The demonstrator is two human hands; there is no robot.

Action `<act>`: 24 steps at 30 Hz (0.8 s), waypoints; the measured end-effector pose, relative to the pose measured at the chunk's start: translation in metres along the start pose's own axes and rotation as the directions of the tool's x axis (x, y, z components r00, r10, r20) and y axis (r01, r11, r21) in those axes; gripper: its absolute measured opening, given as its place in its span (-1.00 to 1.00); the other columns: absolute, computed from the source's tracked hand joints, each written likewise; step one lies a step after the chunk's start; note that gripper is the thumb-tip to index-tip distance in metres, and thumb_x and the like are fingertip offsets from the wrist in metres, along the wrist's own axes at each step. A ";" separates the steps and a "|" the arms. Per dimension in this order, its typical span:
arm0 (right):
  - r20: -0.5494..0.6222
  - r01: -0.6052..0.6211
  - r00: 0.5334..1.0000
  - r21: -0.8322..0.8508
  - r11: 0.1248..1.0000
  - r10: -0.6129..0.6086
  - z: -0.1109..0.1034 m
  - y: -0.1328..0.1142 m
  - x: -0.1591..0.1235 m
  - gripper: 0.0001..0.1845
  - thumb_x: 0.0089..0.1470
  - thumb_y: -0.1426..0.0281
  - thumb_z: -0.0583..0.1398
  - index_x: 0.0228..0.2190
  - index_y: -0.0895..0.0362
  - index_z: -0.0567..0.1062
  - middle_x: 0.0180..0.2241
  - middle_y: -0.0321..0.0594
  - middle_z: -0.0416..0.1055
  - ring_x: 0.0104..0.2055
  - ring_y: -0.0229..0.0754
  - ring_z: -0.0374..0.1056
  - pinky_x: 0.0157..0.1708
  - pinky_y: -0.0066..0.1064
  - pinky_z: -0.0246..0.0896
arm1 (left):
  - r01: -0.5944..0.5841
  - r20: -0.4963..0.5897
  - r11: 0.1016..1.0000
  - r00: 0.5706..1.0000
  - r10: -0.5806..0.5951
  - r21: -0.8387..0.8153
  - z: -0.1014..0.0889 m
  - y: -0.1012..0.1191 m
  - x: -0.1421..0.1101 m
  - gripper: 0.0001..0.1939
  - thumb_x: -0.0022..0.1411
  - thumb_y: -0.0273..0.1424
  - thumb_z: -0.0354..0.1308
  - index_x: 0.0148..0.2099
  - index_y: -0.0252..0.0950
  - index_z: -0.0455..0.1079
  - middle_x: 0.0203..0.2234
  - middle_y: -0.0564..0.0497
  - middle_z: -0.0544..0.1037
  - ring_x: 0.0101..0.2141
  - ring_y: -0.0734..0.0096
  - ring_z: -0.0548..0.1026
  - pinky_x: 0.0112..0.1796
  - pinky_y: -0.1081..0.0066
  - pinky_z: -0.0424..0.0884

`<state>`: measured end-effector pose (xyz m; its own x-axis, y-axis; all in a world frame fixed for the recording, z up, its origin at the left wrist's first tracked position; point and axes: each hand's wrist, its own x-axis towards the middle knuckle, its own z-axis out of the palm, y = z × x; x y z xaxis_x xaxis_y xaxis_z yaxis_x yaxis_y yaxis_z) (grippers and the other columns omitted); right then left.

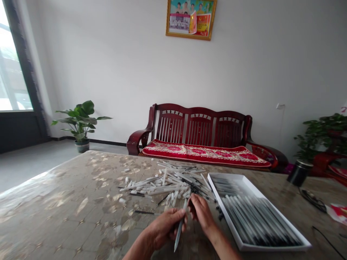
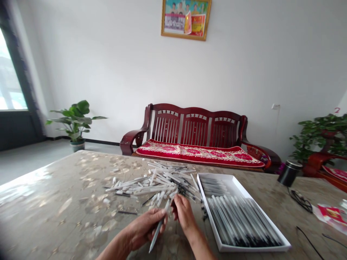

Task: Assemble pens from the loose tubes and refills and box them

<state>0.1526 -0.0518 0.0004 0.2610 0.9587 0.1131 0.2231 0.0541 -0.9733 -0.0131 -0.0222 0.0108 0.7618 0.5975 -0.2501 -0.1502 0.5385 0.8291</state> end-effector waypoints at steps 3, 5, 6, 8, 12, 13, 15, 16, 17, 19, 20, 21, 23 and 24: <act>-0.133 0.167 0.964 -0.366 0.916 -0.229 -0.002 0.005 0.006 -0.70 0.21 0.20 0.03 -0.32 0.08 0.48 -0.35 -0.18 0.50 -0.35 -0.14 0.42 -0.35 -0.38 0.26 | -0.187 -0.220 0.962 0.965 0.142 -0.201 -0.006 0.008 0.007 -0.67 -0.05 -0.20 0.44 -0.38 -0.32 0.47 -0.58 0.09 0.50 -0.67 0.69 0.30 -0.67 0.68 0.16; -0.115 0.225 0.924 -0.606 0.763 -0.364 -0.004 0.007 0.009 -0.71 0.15 0.45 0.04 -0.21 0.05 0.53 -0.19 -0.15 0.53 -0.12 -0.08 0.42 -0.15 -0.34 0.25 | -0.335 -0.380 0.905 0.898 0.223 -0.261 -0.011 0.015 0.010 -0.73 -0.02 -0.31 0.45 -0.31 -0.31 0.48 -0.51 0.08 0.54 -0.62 0.67 0.38 -0.62 0.67 0.28; -0.083 0.234 0.915 -0.689 0.686 -0.395 -0.004 0.008 0.010 -0.64 0.12 0.53 0.03 -0.17 0.03 0.54 -0.14 -0.16 0.52 -0.07 -0.08 0.40 -0.10 -0.33 0.23 | -0.389 -0.443 0.882 0.862 0.246 -0.267 -0.013 0.018 0.011 -0.75 0.01 -0.36 0.43 -0.28 -0.31 0.48 -0.49 0.06 0.56 -0.60 0.65 0.41 -0.59 0.66 0.33; -0.013 0.235 0.915 -0.795 0.559 -0.404 -0.003 0.009 0.011 -0.58 0.10 0.60 0.04 -0.16 0.00 0.56 -0.13 -0.19 0.53 -0.07 -0.09 0.40 -0.10 -0.35 0.22 | -0.453 -0.527 0.850 0.808 0.264 -0.269 -0.016 0.021 0.012 -0.79 0.07 -0.44 0.39 -0.21 -0.31 0.49 -0.46 0.03 0.59 -0.58 0.62 0.45 -0.55 0.64 0.39; 0.046 0.204 0.930 -0.889 0.410 -0.364 0.001 0.005 0.010 -0.69 0.06 0.61 0.16 -0.27 -0.01 0.58 -0.21 -0.22 0.53 -0.11 -0.08 0.39 -0.15 -0.35 0.24 | -0.480 -0.610 0.839 0.754 0.244 -0.257 -0.021 0.020 0.014 -0.79 0.13 -0.54 0.31 -0.14 -0.32 0.50 -0.40 -0.01 0.63 -0.55 0.59 0.50 -0.56 0.63 0.40; 0.047 0.192 0.933 -0.903 0.384 -0.357 0.002 0.004 0.010 -0.73 0.05 0.60 0.19 -0.31 0.00 0.57 -0.23 -0.22 0.53 -0.12 -0.08 0.39 -0.16 -0.35 0.24 | -0.478 -0.625 0.843 0.743 0.238 -0.247 -0.021 0.019 0.014 -0.79 0.14 -0.55 0.30 -0.14 -0.33 0.50 -0.39 -0.02 0.64 -0.55 0.59 0.50 -0.57 0.64 0.40; 0.045 0.171 0.934 -0.927 0.334 -0.353 0.004 0.002 0.009 -0.80 0.04 0.58 0.24 -0.36 0.03 0.55 -0.26 -0.21 0.52 -0.14 -0.06 0.40 -0.17 -0.35 0.25 | -0.476 -0.646 0.849 0.727 0.233 -0.229 -0.023 0.018 0.015 -0.83 0.16 -0.57 0.27 -0.16 -0.34 0.51 -0.38 -0.03 0.65 -0.53 0.59 0.52 -0.56 0.64 0.41; 0.042 0.162 0.933 -0.936 0.311 -0.357 0.004 0.002 0.008 -0.82 0.03 0.57 0.25 -0.38 0.04 0.54 -0.27 -0.21 0.51 -0.15 -0.06 0.40 -0.18 -0.34 0.25 | -0.477 -0.651 0.849 0.723 0.232 -0.227 -0.023 0.017 0.016 -0.86 0.18 -0.58 0.25 -0.18 -0.34 0.51 -0.38 -0.03 0.65 -0.52 0.58 0.53 -0.55 0.64 0.41; 0.040 0.155 0.931 -0.944 0.293 -0.364 0.004 0.002 0.008 -0.83 0.03 0.57 0.27 -0.39 0.04 0.53 -0.28 -0.21 0.51 -0.15 -0.06 0.41 -0.18 -0.34 0.26 | -0.481 -0.653 0.846 0.720 0.233 -0.229 -0.024 0.017 0.016 -0.89 0.20 -0.58 0.23 -0.20 -0.35 0.51 -0.38 -0.04 0.65 -0.52 0.58 0.53 -0.54 0.63 0.42; 0.032 0.150 0.921 -0.949 0.278 -0.387 0.005 0.005 0.008 -0.84 0.03 0.56 0.28 -0.40 0.05 0.51 -0.32 -0.22 0.52 -0.18 -0.06 0.43 -0.20 -0.34 0.26 | -0.489 -0.654 0.839 0.720 0.234 -0.238 -0.024 0.016 0.017 -0.92 0.22 -0.58 0.20 -0.25 -0.35 0.51 -0.38 -0.04 0.66 -0.53 0.59 0.53 -0.52 0.62 0.44; 0.025 0.154 0.914 -0.945 0.290 -0.404 0.005 0.006 0.008 -0.85 0.04 0.56 0.28 -0.39 0.05 0.50 -0.33 -0.23 0.52 -0.20 -0.07 0.44 -0.23 -0.35 0.27 | -0.491 -0.653 0.837 0.720 0.234 -0.241 -0.024 0.016 0.018 -0.92 0.22 -0.57 0.21 -0.27 -0.35 0.51 -0.39 -0.04 0.66 -0.53 0.58 0.53 -0.51 0.62 0.44; 0.013 0.161 0.905 -0.935 0.316 -0.425 0.006 0.008 0.009 -0.85 0.06 0.55 0.28 -0.38 0.05 0.49 -0.35 -0.24 0.53 -0.22 -0.09 0.45 -0.25 -0.36 0.27 | -0.493 -0.654 0.836 0.719 0.236 -0.241 -0.024 0.016 0.018 -0.93 0.21 -0.58 0.22 -0.30 -0.35 0.51 -0.40 -0.04 0.65 -0.54 0.59 0.53 -0.51 0.62 0.44; -0.013 0.201 0.878 -0.897 0.393 -0.478 0.008 0.012 0.009 -0.86 0.09 0.55 0.25 -0.34 0.06 0.48 -0.35 -0.27 0.53 -0.27 -0.13 0.47 -0.31 -0.40 0.26 | -0.495 -0.657 0.836 0.715 0.237 -0.237 -0.023 0.015 0.018 -0.94 0.17 -0.58 0.26 -0.33 -0.35 0.50 -0.43 -0.03 0.65 -0.55 0.59 0.53 -0.50 0.62 0.44; -0.022 0.232 0.860 -0.873 0.430 -0.509 0.009 0.013 0.009 -0.86 0.11 0.55 0.24 -0.32 0.06 0.47 -0.35 -0.27 0.54 -0.28 -0.15 0.48 -0.32 -0.41 0.26 | -0.495 -0.660 0.837 0.713 0.237 -0.234 -0.022 0.015 0.019 -0.94 0.15 -0.58 0.28 -0.34 -0.35 0.50 -0.45 -0.02 0.64 -0.56 0.59 0.52 -0.50 0.61 0.44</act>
<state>0.1493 -0.0397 -0.0135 0.1316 0.7911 0.5974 0.9760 0.0020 -0.2177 -0.0153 0.0103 0.0073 0.0919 0.9457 -0.3119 -0.6503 0.2942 0.7004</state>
